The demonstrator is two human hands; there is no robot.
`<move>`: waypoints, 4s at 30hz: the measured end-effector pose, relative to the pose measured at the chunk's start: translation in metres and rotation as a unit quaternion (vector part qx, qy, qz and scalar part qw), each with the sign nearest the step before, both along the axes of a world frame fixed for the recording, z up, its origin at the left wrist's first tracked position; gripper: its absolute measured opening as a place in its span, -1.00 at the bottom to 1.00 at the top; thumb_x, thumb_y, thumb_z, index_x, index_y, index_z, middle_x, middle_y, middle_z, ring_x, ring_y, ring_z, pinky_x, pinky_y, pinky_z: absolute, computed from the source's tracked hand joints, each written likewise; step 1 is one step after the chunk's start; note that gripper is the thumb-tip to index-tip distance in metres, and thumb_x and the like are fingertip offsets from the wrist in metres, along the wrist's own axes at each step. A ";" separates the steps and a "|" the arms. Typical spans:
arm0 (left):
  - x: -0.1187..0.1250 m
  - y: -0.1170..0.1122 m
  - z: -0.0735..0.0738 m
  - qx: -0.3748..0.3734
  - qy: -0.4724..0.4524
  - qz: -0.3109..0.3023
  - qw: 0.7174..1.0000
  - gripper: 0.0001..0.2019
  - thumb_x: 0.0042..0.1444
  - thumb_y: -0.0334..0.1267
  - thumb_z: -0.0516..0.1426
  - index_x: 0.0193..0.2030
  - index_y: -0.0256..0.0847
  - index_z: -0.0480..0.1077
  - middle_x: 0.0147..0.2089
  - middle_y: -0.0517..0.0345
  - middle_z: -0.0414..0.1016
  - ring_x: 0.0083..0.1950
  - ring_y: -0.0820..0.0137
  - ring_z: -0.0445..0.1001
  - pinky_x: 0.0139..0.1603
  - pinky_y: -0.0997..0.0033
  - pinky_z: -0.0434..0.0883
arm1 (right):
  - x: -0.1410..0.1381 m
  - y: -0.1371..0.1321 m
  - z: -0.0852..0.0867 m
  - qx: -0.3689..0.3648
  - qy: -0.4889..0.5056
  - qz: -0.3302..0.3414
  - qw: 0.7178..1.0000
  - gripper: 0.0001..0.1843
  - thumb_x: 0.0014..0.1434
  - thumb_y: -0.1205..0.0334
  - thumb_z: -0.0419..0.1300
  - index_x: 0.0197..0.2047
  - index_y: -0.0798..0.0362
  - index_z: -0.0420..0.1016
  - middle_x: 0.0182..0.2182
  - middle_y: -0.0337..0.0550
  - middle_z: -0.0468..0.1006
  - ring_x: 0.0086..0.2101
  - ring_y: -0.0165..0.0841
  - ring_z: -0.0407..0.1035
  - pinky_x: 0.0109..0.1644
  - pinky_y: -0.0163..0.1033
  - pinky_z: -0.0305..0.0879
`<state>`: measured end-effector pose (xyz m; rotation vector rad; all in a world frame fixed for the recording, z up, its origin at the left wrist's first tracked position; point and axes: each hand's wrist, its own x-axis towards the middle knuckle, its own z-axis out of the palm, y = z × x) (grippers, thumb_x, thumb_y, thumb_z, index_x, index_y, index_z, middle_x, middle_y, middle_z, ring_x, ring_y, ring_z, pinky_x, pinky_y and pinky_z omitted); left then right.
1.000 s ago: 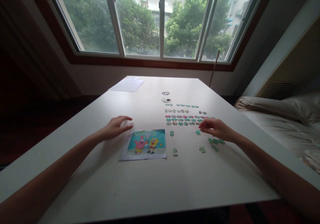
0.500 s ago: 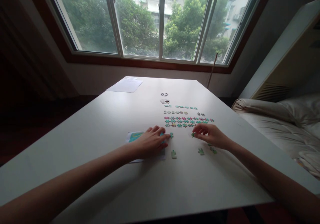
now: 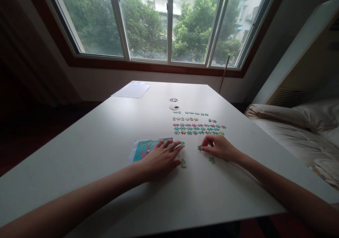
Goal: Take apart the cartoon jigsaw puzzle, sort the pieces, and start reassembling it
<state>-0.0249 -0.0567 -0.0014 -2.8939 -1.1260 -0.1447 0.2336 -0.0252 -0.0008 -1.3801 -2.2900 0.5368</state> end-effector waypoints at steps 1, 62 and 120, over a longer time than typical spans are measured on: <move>0.000 0.001 -0.001 -0.004 0.004 0.001 1.000 -0.58 0.20 -0.06 -0.14 0.15 -0.15 0.07 0.22 0.06 0.07 0.15 0.14 0.07 0.08 0.13 0.06 | 0.000 0.000 0.000 0.003 -0.004 0.002 1.000 -0.81 -0.04 0.12 0.17 -0.49 0.07 0.43 -0.55 -0.24 0.46 -0.55 -0.49 0.23 -0.50 -0.39 0.11; -0.014 -0.016 -0.015 -0.054 -0.045 -0.047 0.996 -0.56 0.21 -0.11 -0.14 0.20 -0.17 0.04 0.19 0.06 0.16 0.22 0.17 0.03 0.13 0.10 0.03 | -0.047 -0.010 -0.021 0.000 0.065 0.057 0.996 -0.86 0.03 0.21 0.14 -0.29 0.03 0.36 -0.48 -0.29 0.49 -0.58 -0.53 0.17 -0.48 -0.42 0.12; -0.018 -0.019 -0.022 -0.086 -0.016 -0.039 0.995 -0.46 0.21 0.02 -0.25 0.26 -0.18 -0.12 0.28 0.03 -0.06 0.26 0.13 -0.04 0.18 -0.01 -0.05 | 0.089 0.050 0.001 -0.053 -0.173 0.000 0.984 -0.61 0.05 -0.03 0.01 -0.30 0.07 0.49 -0.48 -0.16 0.49 -0.49 -0.39 0.29 -0.41 -0.35 0.12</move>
